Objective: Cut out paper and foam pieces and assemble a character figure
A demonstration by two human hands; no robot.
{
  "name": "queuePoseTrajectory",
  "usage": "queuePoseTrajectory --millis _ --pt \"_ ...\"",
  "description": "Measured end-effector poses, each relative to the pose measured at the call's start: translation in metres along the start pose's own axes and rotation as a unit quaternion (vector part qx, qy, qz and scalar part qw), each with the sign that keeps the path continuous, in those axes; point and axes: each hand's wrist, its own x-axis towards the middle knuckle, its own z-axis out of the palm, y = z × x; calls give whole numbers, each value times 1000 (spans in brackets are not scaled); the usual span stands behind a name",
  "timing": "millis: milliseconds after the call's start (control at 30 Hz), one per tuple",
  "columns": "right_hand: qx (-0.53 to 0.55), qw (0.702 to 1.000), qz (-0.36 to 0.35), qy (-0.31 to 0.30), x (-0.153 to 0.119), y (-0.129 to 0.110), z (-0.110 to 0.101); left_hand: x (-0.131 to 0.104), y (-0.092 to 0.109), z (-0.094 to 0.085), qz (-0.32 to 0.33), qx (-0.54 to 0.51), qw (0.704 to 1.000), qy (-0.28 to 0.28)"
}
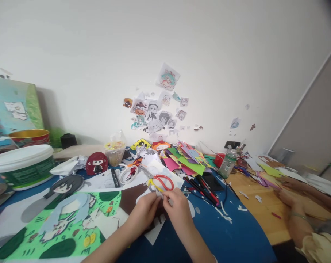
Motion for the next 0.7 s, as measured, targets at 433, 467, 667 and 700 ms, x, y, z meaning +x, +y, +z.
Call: queuePoseTrajectory --millis 433,467,667,700 --pt "3 999 -30 13 1 -4 1 -1 2 -4 50 -12 999 7" --pt "3 1000 -30 10 1 -4 0 -1 2 -4 51 -12 999 6" --pt "56 996 51 -47 4 -3 -7 0 0 -3 27 -16 999 7" --pt "67 993 69 -62 5 -2 -8 0 0 -3 20 -17 1000 9"
